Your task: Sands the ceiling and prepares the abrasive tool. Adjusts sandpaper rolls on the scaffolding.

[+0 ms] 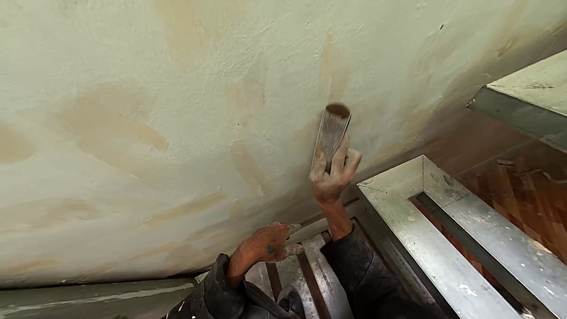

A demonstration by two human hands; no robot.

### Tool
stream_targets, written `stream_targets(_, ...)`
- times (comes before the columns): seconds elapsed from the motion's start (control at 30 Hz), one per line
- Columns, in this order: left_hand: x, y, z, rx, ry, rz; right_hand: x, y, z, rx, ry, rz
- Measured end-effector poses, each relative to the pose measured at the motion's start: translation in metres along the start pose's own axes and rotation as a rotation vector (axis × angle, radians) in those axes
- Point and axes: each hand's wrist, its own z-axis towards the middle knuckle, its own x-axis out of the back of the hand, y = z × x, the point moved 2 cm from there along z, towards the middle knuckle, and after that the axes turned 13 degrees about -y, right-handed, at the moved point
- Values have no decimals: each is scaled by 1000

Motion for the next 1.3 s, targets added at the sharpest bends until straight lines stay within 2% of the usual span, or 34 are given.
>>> stream_targets(0.1,-2,-1,-1,-7,-19,10,22,-33,74,-27,-134,-32)
stream_targets(0.17,-2,-1,-4,-17,-25,-2,28,-43,87,-57,-193,11)
stream_targets(0.3,3,-4,5,-11,-25,14,0,-10,-19,-49,-101,-33)
stream_targets(0.33,4,-4,6,-10,-31,20,-5,-7,-28,-32,-91,-23)
stream_targets(0.37,4,-3,7,-10,-41,27,-4,-11,-17,-8,-89,-24)
stream_targets(0.47,1,3,5,-72,-52,3,22,-43,73,-1,-189,-39)
stream_targets(0.53,-1,0,1,-72,-43,-18,31,-56,96,-27,-261,24)
stream_targets(0.57,0,-1,0,-39,-44,-13,27,-51,83,-37,-234,38)
stream_targets(0.67,0,-6,6,-2,-28,24,1,-11,-14,-33,-105,-15)
stream_targets(0.7,-1,-6,7,-7,-30,31,-4,-4,-29,-19,-88,-6)
stream_targets(0.73,0,-5,8,-14,-36,34,-3,-5,-21,8,-81,-10)
stream_targets(0.8,-3,2,8,-54,-69,24,13,-24,38,38,-131,-46)
stream_targets(0.87,-8,4,5,-114,-83,3,30,-48,91,4,-227,-16)
stream_targets(0.9,-7,4,4,-120,-77,0,32,-53,97,-17,-249,11)
stream_targets(0.93,-5,4,4,-100,-74,3,29,-49,85,-32,-243,35)
stream_targets(1.03,0,0,13,-19,-73,50,4,-12,-10,-25,-138,45)
stream_targets(1.07,1,-1,15,-14,-74,53,-1,-5,-28,-13,-125,60)
stream_targets(1.13,3,6,11,-36,-100,50,3,-12,-2,47,-126,22)
stream_targets(1.23,-1,14,5,-185,-82,24,26,-45,85,59,-210,35)
stream_targets(1.3,-2,13,5,-159,-89,21,28,-48,88,28,-227,99)
